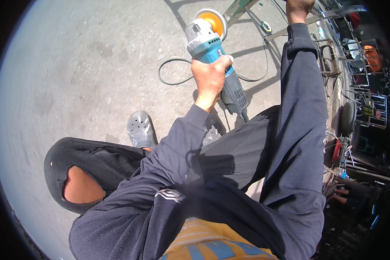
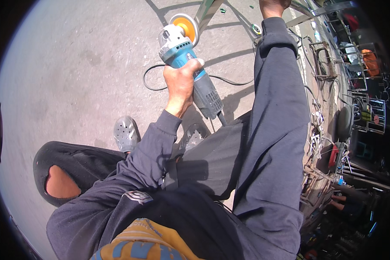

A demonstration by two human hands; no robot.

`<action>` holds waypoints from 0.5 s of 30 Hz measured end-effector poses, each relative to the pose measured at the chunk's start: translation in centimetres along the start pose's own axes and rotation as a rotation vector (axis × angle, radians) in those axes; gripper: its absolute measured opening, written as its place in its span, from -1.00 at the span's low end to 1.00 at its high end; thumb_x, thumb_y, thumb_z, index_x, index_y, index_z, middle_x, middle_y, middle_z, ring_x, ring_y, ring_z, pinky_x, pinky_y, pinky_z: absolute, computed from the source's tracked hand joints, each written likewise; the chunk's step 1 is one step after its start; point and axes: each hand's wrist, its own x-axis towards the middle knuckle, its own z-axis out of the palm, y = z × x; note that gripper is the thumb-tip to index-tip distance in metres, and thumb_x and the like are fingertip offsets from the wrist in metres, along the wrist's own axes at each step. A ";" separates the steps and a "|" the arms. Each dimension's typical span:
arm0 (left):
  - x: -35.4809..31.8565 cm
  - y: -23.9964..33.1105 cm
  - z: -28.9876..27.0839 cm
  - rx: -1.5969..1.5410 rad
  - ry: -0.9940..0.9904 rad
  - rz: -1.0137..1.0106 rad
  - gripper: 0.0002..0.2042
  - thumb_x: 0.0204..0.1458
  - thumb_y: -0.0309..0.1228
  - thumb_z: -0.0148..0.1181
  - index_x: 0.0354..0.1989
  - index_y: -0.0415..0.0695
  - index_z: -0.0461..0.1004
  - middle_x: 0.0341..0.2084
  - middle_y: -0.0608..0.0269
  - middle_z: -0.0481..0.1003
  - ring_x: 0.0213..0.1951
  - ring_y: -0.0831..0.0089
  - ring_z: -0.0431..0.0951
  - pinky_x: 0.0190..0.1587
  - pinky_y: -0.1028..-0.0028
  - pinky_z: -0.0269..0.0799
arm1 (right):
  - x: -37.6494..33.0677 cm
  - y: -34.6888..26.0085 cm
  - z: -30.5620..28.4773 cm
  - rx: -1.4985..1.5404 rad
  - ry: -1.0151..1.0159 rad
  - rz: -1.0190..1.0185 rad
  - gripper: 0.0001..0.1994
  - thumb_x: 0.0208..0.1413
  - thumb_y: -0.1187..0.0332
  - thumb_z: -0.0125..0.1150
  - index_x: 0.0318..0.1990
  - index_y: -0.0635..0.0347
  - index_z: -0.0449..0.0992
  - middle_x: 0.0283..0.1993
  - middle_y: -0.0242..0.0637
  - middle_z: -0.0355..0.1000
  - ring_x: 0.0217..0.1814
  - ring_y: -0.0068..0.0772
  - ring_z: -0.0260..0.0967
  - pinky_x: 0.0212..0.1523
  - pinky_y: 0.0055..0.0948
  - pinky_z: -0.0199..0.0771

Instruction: The person uses an angle grinder to smooth and polish the edges of a metal frame. They hold the frame with one hand and operate the grinder with the other, moving along the frame's edges to remove roughness and improve the surface finish.

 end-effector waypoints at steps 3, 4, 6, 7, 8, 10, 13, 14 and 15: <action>0.3 0.8 0.2 0.030 -0.010 0.001 -0.76 -0.17 -0.47 0.36 -0.31 -0.19 0.46 -0.45 0.32 0.49 -0.45 0.55 0.52 -0.30 0.48 0.48 | -0.5 -0.4 0.2 -0.033 -0.012 0.053 -0.65 0.36 0.12 0.06 -0.11 0.29 0.48 -0.29 -0.24 0.45 -0.23 -0.34 0.36 -0.11 -0.34 0.35; 0.3 1.2 0.4 0.023 -0.024 0.020 -0.76 -0.16 -0.47 0.36 -0.31 -0.19 0.46 -0.45 0.32 0.49 -0.45 0.54 0.52 -0.29 0.48 0.48 | -0.5 -0.5 0.2 -0.037 -0.011 0.079 -0.66 0.36 0.12 0.05 -0.11 0.29 0.48 -0.32 -0.27 0.44 -0.25 -0.35 0.35 -0.14 -0.34 0.35; 0.3 1.6 0.5 0.041 -0.039 0.028 -0.77 -0.15 -0.48 0.36 -0.31 -0.19 0.46 -0.45 0.32 0.49 -0.44 0.54 0.52 -0.29 0.47 0.48 | -0.7 -0.6 0.3 0.007 -0.014 0.054 -0.68 0.37 0.13 0.04 -0.11 0.26 0.48 -0.36 -0.32 0.40 -0.30 -0.41 0.31 -0.20 -0.39 0.34; 0.2 1.9 0.7 0.036 -0.050 0.050 -0.77 -0.15 -0.48 0.36 -0.31 -0.19 0.46 -0.44 0.32 0.49 -0.44 0.54 0.52 -0.29 0.47 0.48 | -0.8 -0.7 0.3 0.027 -0.020 0.058 -0.68 0.38 0.14 0.03 -0.10 0.26 0.48 -0.36 -0.33 0.40 -0.31 -0.42 0.31 -0.20 -0.39 0.33; 0.2 2.2 0.8 0.045 -0.055 0.062 -0.77 -0.15 -0.49 0.35 -0.31 -0.19 0.46 -0.44 0.32 0.50 -0.44 0.54 0.52 -0.29 0.47 0.48 | -0.8 -0.6 0.3 0.046 -0.027 0.064 -0.69 0.38 0.15 0.03 -0.10 0.26 0.48 -0.36 -0.33 0.40 -0.31 -0.43 0.30 -0.20 -0.40 0.33; 0.1 2.9 1.0 0.048 -0.078 0.071 -0.77 -0.15 -0.48 0.35 -0.30 -0.19 0.46 -0.43 0.32 0.49 -0.44 0.54 0.51 -0.29 0.47 0.48 | -0.8 -0.6 0.3 0.037 -0.026 0.021 -0.70 0.38 0.17 0.02 -0.06 0.26 0.48 -0.34 -0.33 0.40 -0.31 -0.44 0.29 -0.20 -0.41 0.34; 0.0 4.1 1.2 0.037 -0.135 0.057 -0.76 -0.15 -0.47 0.34 -0.29 -0.18 0.46 -0.43 0.33 0.49 -0.44 0.55 0.50 -0.30 0.47 0.47 | -0.9 -0.5 0.4 0.020 0.033 -0.066 -0.70 0.38 0.20 0.02 -0.04 0.28 0.49 -0.27 -0.24 0.45 -0.26 -0.28 0.35 -0.14 -0.29 0.36; 0.0 4.5 1.3 0.038 -0.153 0.048 -0.75 -0.16 -0.46 0.35 -0.29 -0.18 0.46 -0.43 0.33 0.48 -0.44 0.55 0.50 -0.30 0.47 0.47 | -1.0 -0.5 0.4 0.007 0.039 -0.072 -0.70 0.38 0.20 0.03 -0.05 0.29 0.48 -0.27 -0.20 0.45 -0.24 -0.24 0.36 -0.13 -0.28 0.36; 0.0 4.7 1.4 0.044 -0.164 0.035 -0.75 -0.16 -0.45 0.35 -0.29 -0.18 0.46 -0.44 0.33 0.48 -0.44 0.55 0.50 -0.30 0.47 0.47 | -1.0 -0.5 0.3 -0.007 0.045 -0.078 -0.70 0.37 0.20 0.03 -0.06 0.30 0.48 -0.26 -0.16 0.46 -0.23 -0.20 0.37 -0.11 -0.26 0.36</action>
